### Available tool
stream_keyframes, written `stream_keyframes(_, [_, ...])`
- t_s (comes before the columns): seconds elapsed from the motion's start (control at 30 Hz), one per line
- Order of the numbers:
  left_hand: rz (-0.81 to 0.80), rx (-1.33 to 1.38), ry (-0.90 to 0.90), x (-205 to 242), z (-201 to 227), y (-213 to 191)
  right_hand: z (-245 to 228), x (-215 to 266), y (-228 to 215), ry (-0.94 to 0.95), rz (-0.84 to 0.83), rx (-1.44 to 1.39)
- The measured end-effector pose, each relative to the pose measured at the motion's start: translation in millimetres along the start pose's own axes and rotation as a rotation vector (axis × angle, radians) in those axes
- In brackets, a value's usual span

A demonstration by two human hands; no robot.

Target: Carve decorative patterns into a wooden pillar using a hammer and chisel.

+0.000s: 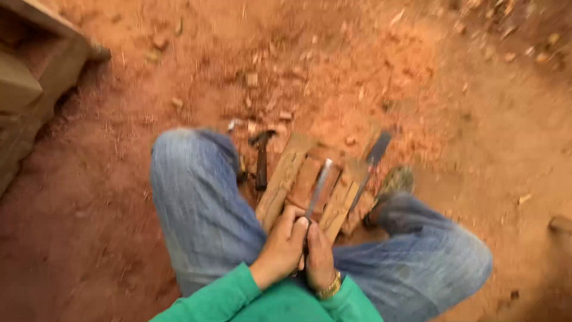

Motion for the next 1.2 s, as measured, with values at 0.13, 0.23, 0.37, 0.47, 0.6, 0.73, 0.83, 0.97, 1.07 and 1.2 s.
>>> stream_keyframes(0.13, [-0.098, 0.321, -0.235, 28, -21, 0, 16, 23, 26, 0.413, -0.071, -0.7])
stream_keyframes(0.23, [-0.085, 0.519, -0.473, 23, -55, 4, 21, 35, 44, 0.675, -0.138, -0.892])
stream_keyframes(0.37, [-0.043, 0.729, -0.575, 9, -69, 14, 16, 35, 43, 0.761, -0.107, -0.869])
stream_keyframes(0.47, [-0.096, 0.456, -0.48, -22, -65, 22, 51, 22, 49, 0.852, -0.011, -0.896])
stream_keyframes(0.6, [-0.04, 0.185, -0.334, -20, -78, 17, 89, 21, 40, 0.895, 0.145, -0.725])
stream_keyframes(0.73, [-0.007, -0.067, -0.278, -4, -56, 14, 60, 4, 22, 0.445, -0.099, 0.11])
stream_keyframes(0.83, [-0.014, 0.142, -0.45, 3, -56, 19, 28, 11, 16, 0.61, -0.04, -0.08])
stream_keyframes(0.97, [-0.023, 0.086, -0.482, -13, -53, 16, 35, -17, 22, 0.491, -0.021, -0.051])
stream_keyframes(1.07, [-0.009, 0.116, -0.233, -7, -70, 16, 82, -9, 34, 0.181, -0.114, 0.103])
stream_keyframes(1.2, [-0.01, 0.175, -0.392, -8, -59, 22, 27, -9, 16, 0.379, -0.05, -0.009])
Point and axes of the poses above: each hand's wrist, its own x-axis away from the middle knuckle, its own y-axis out of the palm, z = x × y, the point moved 7 cm from there along -x, towards the middle knuckle, and after that the axes turned 1 degree about x, right-handed, at the moved point
